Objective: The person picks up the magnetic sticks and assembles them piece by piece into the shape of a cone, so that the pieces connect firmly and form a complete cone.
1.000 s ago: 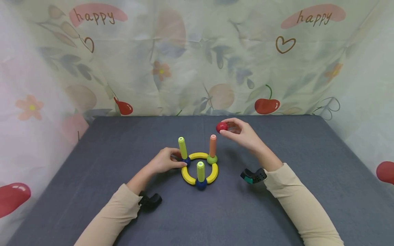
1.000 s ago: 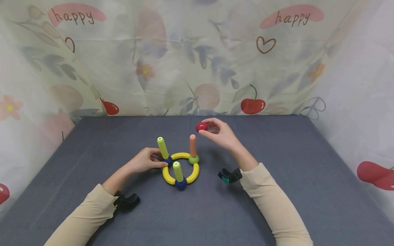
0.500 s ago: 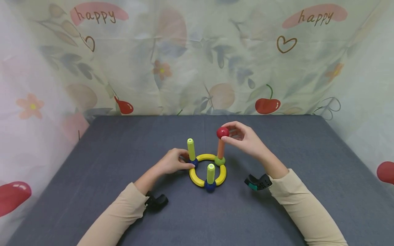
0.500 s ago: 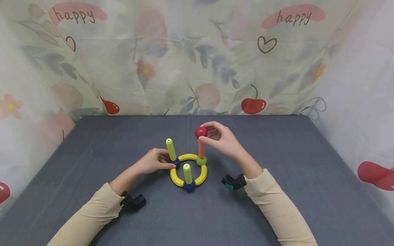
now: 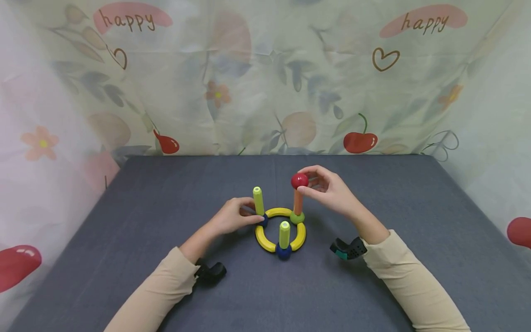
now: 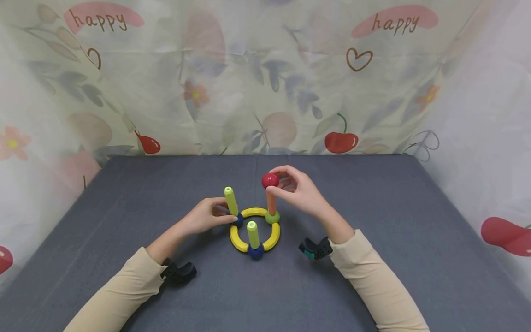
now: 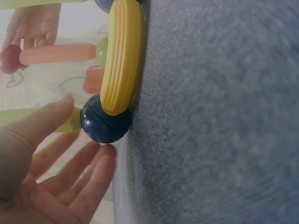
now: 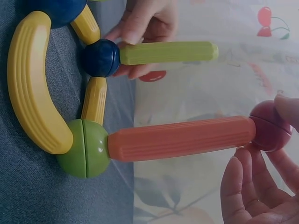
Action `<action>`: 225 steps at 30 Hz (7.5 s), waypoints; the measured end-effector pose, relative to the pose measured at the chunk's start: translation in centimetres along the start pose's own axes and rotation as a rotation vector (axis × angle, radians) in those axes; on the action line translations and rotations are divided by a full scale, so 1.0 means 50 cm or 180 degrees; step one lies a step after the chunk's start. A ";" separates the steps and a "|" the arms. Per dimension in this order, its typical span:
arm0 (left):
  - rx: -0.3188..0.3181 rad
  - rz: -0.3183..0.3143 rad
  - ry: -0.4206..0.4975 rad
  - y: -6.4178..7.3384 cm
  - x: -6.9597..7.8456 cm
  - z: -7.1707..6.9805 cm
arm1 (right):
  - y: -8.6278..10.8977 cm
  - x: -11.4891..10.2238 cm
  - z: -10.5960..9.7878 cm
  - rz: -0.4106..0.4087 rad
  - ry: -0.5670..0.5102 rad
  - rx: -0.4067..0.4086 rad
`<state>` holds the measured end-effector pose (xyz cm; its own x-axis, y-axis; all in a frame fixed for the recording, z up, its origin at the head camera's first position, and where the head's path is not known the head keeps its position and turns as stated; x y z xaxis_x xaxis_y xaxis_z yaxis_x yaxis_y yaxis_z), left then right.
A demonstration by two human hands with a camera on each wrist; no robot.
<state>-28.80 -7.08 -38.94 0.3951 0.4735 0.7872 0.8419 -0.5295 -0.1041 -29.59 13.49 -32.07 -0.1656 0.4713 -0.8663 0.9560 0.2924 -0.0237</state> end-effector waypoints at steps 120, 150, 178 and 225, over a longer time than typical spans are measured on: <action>0.0532 0.0200 0.0574 0.002 0.108 0.045 | 0.030 -0.034 0.063 -0.0574 0.0064 -0.0733; -0.0079 0.0500 0.0158 -0.016 0.042 0.009 | 0.059 0.009 0.093 -0.0260 0.0312 -0.0184; 0.0013 0.0497 0.0289 -0.001 0.045 0.016 | 0.030 0.023 0.072 -0.0305 0.0411 -0.0452; 0.0193 0.0385 0.0084 -0.019 0.051 0.013 | 0.008 0.043 0.060 -0.0231 0.0269 -0.0397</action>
<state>-28.34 -4.90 -37.25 0.4859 0.3897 0.7823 0.8097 -0.5377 -0.2351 -28.83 12.10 -35.45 -0.2579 0.5119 -0.8194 0.9041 0.4269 -0.0179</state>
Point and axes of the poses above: each hand's wrist, its own y-axis away from the middle knuckle, its own z-axis out of the palm, x = y × z, the point moved 8 cm from there along -y, towards the middle knuckle, and after that the axes turned 11 degrees about z, right-handed, at the moved point
